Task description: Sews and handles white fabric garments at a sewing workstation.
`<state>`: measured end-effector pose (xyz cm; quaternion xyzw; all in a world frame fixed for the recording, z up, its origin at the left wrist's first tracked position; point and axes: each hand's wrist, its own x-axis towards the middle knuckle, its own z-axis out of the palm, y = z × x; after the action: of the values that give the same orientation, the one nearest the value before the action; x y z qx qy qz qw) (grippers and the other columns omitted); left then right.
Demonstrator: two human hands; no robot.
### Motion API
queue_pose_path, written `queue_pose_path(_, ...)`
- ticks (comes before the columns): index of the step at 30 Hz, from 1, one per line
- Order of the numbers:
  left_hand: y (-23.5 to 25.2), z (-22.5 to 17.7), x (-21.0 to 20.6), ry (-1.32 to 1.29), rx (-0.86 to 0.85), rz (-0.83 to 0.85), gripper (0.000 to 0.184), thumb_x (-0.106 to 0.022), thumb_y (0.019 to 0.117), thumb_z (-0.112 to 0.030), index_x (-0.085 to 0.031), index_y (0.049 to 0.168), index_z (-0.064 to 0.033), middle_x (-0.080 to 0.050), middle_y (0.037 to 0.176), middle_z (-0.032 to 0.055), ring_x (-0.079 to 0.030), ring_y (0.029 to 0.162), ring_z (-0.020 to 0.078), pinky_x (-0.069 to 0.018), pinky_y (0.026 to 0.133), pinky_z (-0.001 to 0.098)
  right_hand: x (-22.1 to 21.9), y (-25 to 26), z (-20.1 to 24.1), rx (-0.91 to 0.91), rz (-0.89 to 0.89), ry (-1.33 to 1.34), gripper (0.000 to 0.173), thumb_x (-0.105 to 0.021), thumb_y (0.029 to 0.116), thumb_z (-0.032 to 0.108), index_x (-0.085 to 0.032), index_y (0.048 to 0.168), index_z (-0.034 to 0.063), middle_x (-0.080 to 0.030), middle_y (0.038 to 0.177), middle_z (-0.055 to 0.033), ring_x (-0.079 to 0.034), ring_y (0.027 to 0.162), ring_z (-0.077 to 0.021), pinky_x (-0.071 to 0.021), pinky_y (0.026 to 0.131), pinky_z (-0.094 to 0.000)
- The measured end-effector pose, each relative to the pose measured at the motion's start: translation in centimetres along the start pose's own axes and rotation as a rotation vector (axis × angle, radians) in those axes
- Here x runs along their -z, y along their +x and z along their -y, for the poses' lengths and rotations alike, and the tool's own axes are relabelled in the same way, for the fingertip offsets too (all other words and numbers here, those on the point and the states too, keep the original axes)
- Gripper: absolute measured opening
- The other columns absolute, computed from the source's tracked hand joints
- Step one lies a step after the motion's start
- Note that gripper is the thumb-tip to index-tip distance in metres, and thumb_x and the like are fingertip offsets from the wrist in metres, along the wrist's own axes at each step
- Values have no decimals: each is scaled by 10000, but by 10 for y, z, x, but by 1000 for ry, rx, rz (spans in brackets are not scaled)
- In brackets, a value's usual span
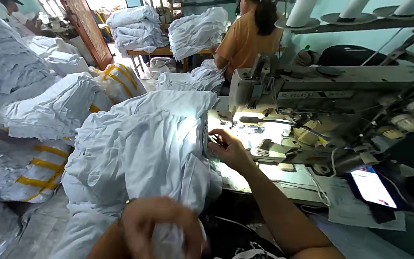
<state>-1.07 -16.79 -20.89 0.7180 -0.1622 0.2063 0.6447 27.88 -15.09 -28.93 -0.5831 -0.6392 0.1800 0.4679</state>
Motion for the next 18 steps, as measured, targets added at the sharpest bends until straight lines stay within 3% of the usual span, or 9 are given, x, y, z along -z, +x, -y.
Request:
queue_pose_path(2, -13, 29, 52, 368, 57, -325, 356, -627, 1003, -370, -656, 1264, -129, -716, 1130, -7, -690, 953, 74, -593, 820, 264, -24, 20, 8, 39, 52, 79, 279, -669, 972, 252, -691, 1161, 49, -623, 854, -63, -541, 675, -112, -494, 634, -301)
queue_pose_path(4, -27, 49, 107, 926, 304, -685, 331, -664, 975, -158, -642, 1285, -44, -692, 1208, 80, -707, 911, 138, -613, 780, 331, -45, 50, 11, 82, 76, -6, 235, -629, 1004, 231, -738, 1092, 43, -663, 880, -103, -609, 751, -186, -534, 712, -380)
queue_pose_path(7, -75, 75, 179, 1343, 673, -1090, 486, -715, 959, -192, -565, 1395, -37, -563, 1384, 227, -701, 952, 317, -610, 785, 494, -66, 117, 6, -9, 189, -253, 270, -553, 1043, 209, -725, 1209, 83, -693, 1066, -175, -678, 981, -324, -552, 870, -536)
queue_pose_path(9, -109, 98, 204, 1385, 911, -1270, 666, -761, 903, -272, -500, 1474, -49, -483, 1456, 293, -649, 1105, 448, -559, 892, 615, -80, 159, -10, -132, 265, -413, 312, -588, 1013, 203, -685, 1285, 84, -654, 1197, -214, -653, 1103, -381, -537, 913, -593)
queue_pose_path(11, -117, 113, 210, 1395, 1042, -1326, 666, -760, 877, -303, -536, 1456, -61, -533, 1421, 285, -613, 1198, 465, -514, 957, 645, -91, 182, -32, -238, 372, -508, 412, -659, 976, 256, -648, 1294, -6, -635, 1255, -272, -617, 1191, -435, -502, 963, -646)
queue_pose_path(13, -112, 118, 208, 1469, 1066, -1267, 602, -753, 889, -313, -582, 1417, -80, -580, 1374, 270, -642, 1151, 460, -533, 906, 645, -98, 189, -46, -295, 532, -587, 454, -723, 935, 302, -662, 1147, -94, -645, 1210, -312, -610, 1183, -475, -477, 953, -693)
queue_pose_path(15, -112, 119, 206, 1462, 1088, -1256, 614, -769, 890, -387, -595, 1406, -104, -577, 1380, 250, -659, 1110, 447, -548, 873, 641, -104, 186, -50, -242, 582, -592, 334, -713, 922, 238, -687, 1051, -70, -672, 1122, -285, -640, 1111, -454, -495, 904, -689)
queue_pose_path(18, -110, 118, 208, 1440, 1074, -1287, 600, -765, 900, -385, -594, 1406, -111, -570, 1377, 253, -670, 1066, 450, -551, 844, 647, -95, 170, -19, -44, 409, -275, 233, -695, 957, 194, -725, 1082, -1, -712, 1004, -203, -681, 974, -352, -524, 889, -590)
